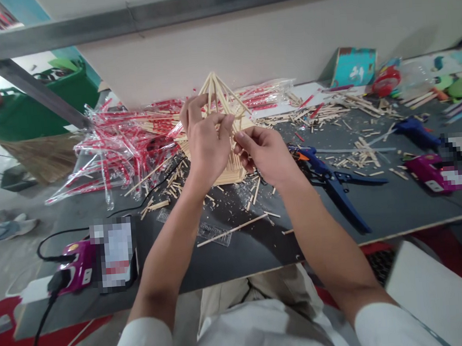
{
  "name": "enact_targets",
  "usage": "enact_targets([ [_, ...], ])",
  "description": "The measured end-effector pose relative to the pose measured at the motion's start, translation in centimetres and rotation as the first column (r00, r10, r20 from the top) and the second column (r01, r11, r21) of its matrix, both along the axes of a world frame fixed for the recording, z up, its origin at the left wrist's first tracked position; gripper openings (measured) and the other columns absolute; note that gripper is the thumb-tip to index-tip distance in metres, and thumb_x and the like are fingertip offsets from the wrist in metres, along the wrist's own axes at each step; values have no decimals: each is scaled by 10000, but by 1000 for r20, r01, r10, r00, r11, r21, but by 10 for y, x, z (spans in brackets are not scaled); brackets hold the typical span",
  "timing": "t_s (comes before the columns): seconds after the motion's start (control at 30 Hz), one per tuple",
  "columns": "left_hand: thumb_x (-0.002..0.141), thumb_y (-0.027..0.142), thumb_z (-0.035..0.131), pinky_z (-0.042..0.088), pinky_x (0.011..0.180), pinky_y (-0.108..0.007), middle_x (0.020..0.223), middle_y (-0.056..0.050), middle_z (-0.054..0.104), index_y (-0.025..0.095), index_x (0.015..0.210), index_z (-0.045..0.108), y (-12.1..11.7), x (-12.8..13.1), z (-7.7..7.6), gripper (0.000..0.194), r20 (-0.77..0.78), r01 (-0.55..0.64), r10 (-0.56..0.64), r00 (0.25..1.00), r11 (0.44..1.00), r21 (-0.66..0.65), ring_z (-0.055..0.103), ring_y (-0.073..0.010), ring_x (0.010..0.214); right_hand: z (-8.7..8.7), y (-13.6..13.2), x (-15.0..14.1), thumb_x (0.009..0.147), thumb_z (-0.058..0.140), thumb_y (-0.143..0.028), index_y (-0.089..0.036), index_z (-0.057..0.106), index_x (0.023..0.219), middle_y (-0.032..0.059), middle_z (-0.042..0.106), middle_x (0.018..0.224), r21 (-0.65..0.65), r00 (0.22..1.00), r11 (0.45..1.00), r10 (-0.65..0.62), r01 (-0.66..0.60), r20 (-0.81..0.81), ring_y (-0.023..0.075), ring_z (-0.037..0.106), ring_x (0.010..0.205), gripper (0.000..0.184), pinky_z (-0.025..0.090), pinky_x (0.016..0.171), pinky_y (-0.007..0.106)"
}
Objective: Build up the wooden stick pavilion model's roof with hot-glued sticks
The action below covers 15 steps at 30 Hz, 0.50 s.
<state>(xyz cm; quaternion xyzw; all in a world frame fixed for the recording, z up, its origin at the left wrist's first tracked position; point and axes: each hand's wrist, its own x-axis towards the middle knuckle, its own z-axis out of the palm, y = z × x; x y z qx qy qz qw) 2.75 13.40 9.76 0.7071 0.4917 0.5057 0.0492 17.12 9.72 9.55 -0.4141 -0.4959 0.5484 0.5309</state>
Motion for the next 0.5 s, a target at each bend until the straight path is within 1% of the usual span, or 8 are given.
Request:
enact_targets([
  [0.13, 996, 279, 660, 271, 1315, -635, 1415, -48, 633, 291, 886, 731, 1, -1, 1, 131, 23, 20, -20, 1000, 999, -27, 357, -343, 1531, -1, 1, -1, 991, 664, -290, -192, 598, 798, -27, 648, 704, -6, 1000, 1000, -5, 5, 5, 40, 514, 442, 226, 373, 340, 203],
  [0.3, 971, 305, 703, 312, 1296, -622, 1443, -47, 616, 297, 908, 751, 2, -8, 3, 79, 1, 34, -34, 999, 998, -60, 392, -349, 1494, -3, 1, -2, 980, 683, -315, -195, 594, 821, -23, 658, 734, 2, 1000, 1000, -13, 13, 10, 40, 512, 449, 219, 358, 334, 206],
  [0.5, 963, 297, 711, 291, 1301, -648, 1426, -43, 622, 300, 905, 754, 1, -12, 6, 72, -11, 76, -77, 997, 995, -65, 375, -360, 1499, -5, 0, -2, 979, 685, -333, -198, 594, 817, -22, 661, 735, 4, 1000, 1000, -19, 19, 18, 42, 525, 464, 229, 387, 353, 203],
])
